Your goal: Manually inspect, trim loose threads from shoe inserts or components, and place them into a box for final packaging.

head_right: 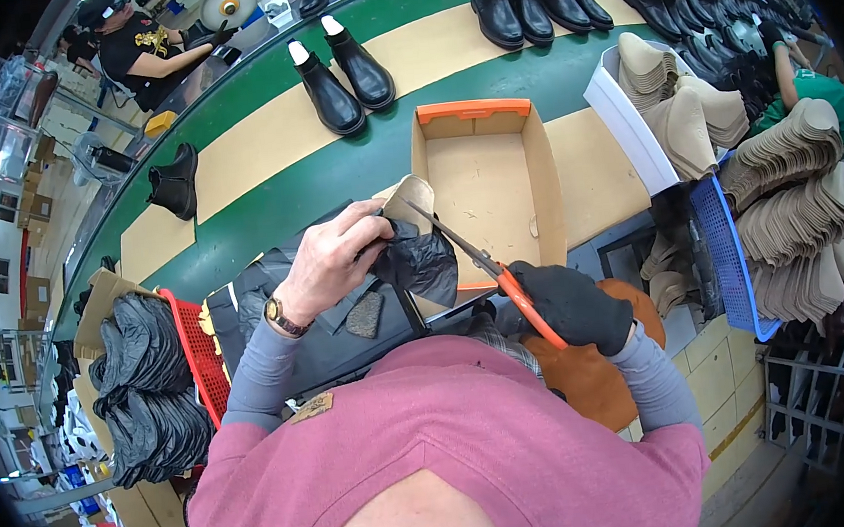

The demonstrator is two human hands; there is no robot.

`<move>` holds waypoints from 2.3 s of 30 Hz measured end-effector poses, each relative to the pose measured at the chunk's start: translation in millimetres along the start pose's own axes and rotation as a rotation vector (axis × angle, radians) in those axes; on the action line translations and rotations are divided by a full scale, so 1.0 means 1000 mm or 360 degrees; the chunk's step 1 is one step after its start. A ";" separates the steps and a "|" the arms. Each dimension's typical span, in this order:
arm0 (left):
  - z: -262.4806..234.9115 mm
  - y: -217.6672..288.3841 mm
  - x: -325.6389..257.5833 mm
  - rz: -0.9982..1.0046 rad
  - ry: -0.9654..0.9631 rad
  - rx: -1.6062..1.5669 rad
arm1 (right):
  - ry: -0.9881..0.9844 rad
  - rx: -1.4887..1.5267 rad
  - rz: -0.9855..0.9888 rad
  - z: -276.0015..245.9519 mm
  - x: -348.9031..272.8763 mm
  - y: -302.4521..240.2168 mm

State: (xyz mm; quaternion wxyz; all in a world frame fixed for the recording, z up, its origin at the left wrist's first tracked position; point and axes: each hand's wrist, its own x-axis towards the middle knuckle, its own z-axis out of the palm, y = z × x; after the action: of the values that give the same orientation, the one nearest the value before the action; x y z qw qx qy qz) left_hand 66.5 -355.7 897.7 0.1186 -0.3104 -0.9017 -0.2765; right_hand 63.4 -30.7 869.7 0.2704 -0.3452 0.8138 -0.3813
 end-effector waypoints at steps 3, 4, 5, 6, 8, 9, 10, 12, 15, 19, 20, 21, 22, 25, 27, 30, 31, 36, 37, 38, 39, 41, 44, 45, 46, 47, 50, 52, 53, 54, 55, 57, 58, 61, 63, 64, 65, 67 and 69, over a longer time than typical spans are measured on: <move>0.003 0.001 -0.001 0.0023 -0.0016 0.0024 | -0.0025 -0.0003 -0.0037 0.001 -0.003 0.001; 0.003 0.001 -0.001 0.0041 -0.0003 0.0013 | -0.0027 -0.0001 -0.0036 0.003 -0.004 0.002; 0.004 0.002 -0.001 0.0039 -0.0005 0.0013 | 0.0035 0.0052 -0.0102 0.006 -0.004 0.004; 0.003 0.003 -0.001 0.0019 -0.0017 0.0005 | 0.0099 0.0105 -0.0168 0.007 -0.004 0.005; 0.002 0.003 0.000 0.0000 -0.0031 -0.0003 | 0.0099 0.0189 -0.0267 0.007 -0.003 0.005; 0.000 0.001 0.001 -0.0011 -0.0093 -0.0036 | 0.0097 0.0270 -0.0368 0.007 -0.002 0.004; -0.001 0.001 0.001 -0.0023 -0.0155 -0.0069 | 0.0096 0.0273 -0.0369 0.006 -0.002 0.004; -0.002 0.002 0.000 -0.0033 -0.0189 -0.0093 | 0.0030 0.0221 -0.0290 0.005 -0.004 0.003; 0.000 0.004 0.001 -0.0041 -0.0174 -0.0089 | 0.0155 0.0079 -0.0269 0.010 -0.005 0.004; 0.003 0.008 0.003 -0.0024 -0.0089 0.0025 | 0.0210 -0.0065 -0.0291 0.009 -0.008 -0.002; 0.003 0.008 0.003 -0.0020 -0.0092 0.0023 | 0.0159 -0.0078 -0.0212 0.009 -0.010 0.000; 0.003 0.008 0.004 -0.0007 -0.0082 0.0017 | 0.0110 -0.0090 -0.0134 0.008 -0.011 0.001; 0.003 0.008 0.004 0.0006 -0.0072 0.0012 | 0.0116 -0.0088 -0.0131 0.009 -0.010 0.001; 0.003 0.004 0.003 0.0033 -0.0089 -0.0050 | 0.0295 0.0026 -0.0509 0.010 -0.006 0.003; 0.003 0.003 0.002 0.0027 -0.0121 -0.0059 | 0.0114 -0.0057 -0.0556 0.004 -0.007 0.001; 0.002 0.005 0.003 0.0008 -0.0151 -0.0082 | 0.0358 -0.0082 -0.0467 0.019 -0.010 0.012; 0.002 0.005 0.004 -0.0006 -0.0148 -0.0095 | 0.0359 -0.0082 -0.0467 0.019 -0.010 0.010; 0.001 0.005 0.005 0.0005 -0.0125 -0.0124 | 0.0344 0.0013 -0.0062 0.020 -0.008 -0.002; 0.002 0.005 0.004 0.0006 -0.0122 -0.0125 | 0.0346 0.0014 -0.0061 0.024 -0.008 -0.001; 0.003 0.004 0.005 0.0008 -0.0123 -0.0125 | 0.0456 -0.0073 -0.0158 0.029 -0.008 0.003; 0.003 0.004 0.005 -0.0004 -0.0144 -0.0123 | 0.0565 -0.0160 -0.0256 0.033 -0.008 0.004; 0.004 0.002 0.005 -0.0015 -0.0167 -0.0120 | 0.0561 -0.0134 -0.0255 0.034 -0.008 0.003; 0.006 0.000 0.006 -0.0006 -0.0175 -0.0164 | 0.0550 -0.0077 -0.0249 0.035 -0.009 0.003; 0.007 -0.001 0.007 0.0012 -0.0151 -0.0179 | 0.0543 -0.0047 -0.0249 0.036 -0.009 0.004; 0.008 -0.002 0.008 0.0031 -0.0128 -0.0194 | 0.0546 -0.0047 -0.0247 0.037 -0.010 0.006; 0.007 -0.002 0.009 0.0034 -0.0129 -0.0195 | 0.0441 -0.0163 -0.0235 0.037 -0.013 0.010; 0.007 -0.002 0.009 0.0037 -0.0155 -0.0216 | 0.0317 -0.0267 -0.0199 0.037 -0.014 0.010; 0.008 -0.003 0.009 0.0059 -0.0143 -0.0227 | 0.0299 -0.0261 -0.0170 0.037 -0.014 0.013; 0.007 -0.002 0.009 0.0061 -0.0144 -0.0228 | 0.0301 -0.0080 -0.0083 0.038 -0.014 0.020; 0.006 -0.002 0.009 0.0051 -0.0185 -0.0227 | 0.0302 0.0102 0.0004 0.038 -0.013 0.024; 0.006 -0.002 0.009 0.0041 -0.0225 -0.0225 | 0.0304 0.0102 0.0005 0.037 -0.013 0.025; 0.006 -0.002 0.010 0.0041 -0.0266 -0.0365 | 0.0382 -0.0042 -0.0297 0.035 -0.011 0.027; 0.005 -0.003 0.011 0.0040 -0.0306 -0.0504 | 0.0381 -0.0041 -0.0296 0.033 -0.010 0.025; 0.002 -0.004 0.013 0.0046 -0.0346 -0.0568 | 0.0266 -0.0039 -0.0210 0.027 -0.006 0.022; -0.001 -0.005 0.015 0.0042 -0.0340 -0.0577 | 0.0369 -0.0039 -0.0419 0.027 -0.003 0.026; -0.002 -0.006 0.016 0.0039 -0.0332 -0.0585 | 0.0368 -0.0038 -0.0421 0.027 -0.003 0.025; -0.002 -0.007 0.017 0.0037 -0.0331 -0.0583 | 0.0302 -0.0015 -0.0272 0.027 -0.004 0.022; -0.002 -0.009 0.016 0.0043 -0.0352 -0.0510 | 0.0229 0.0009 -0.0132 0.031 -0.004 0.019; -0.001 -0.009 0.016 0.0041 -0.0357 -0.0528 | 0.0493 -0.0190 -0.0404 0.037 -0.007 0.018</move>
State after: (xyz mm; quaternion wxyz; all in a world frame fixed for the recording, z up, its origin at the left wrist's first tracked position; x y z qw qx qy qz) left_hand 48.2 -354.7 901.1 -0.0318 -0.3661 -0.8473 -0.3834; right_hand 87.6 -32.9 835.7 0.0708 -0.3976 0.8168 -0.4120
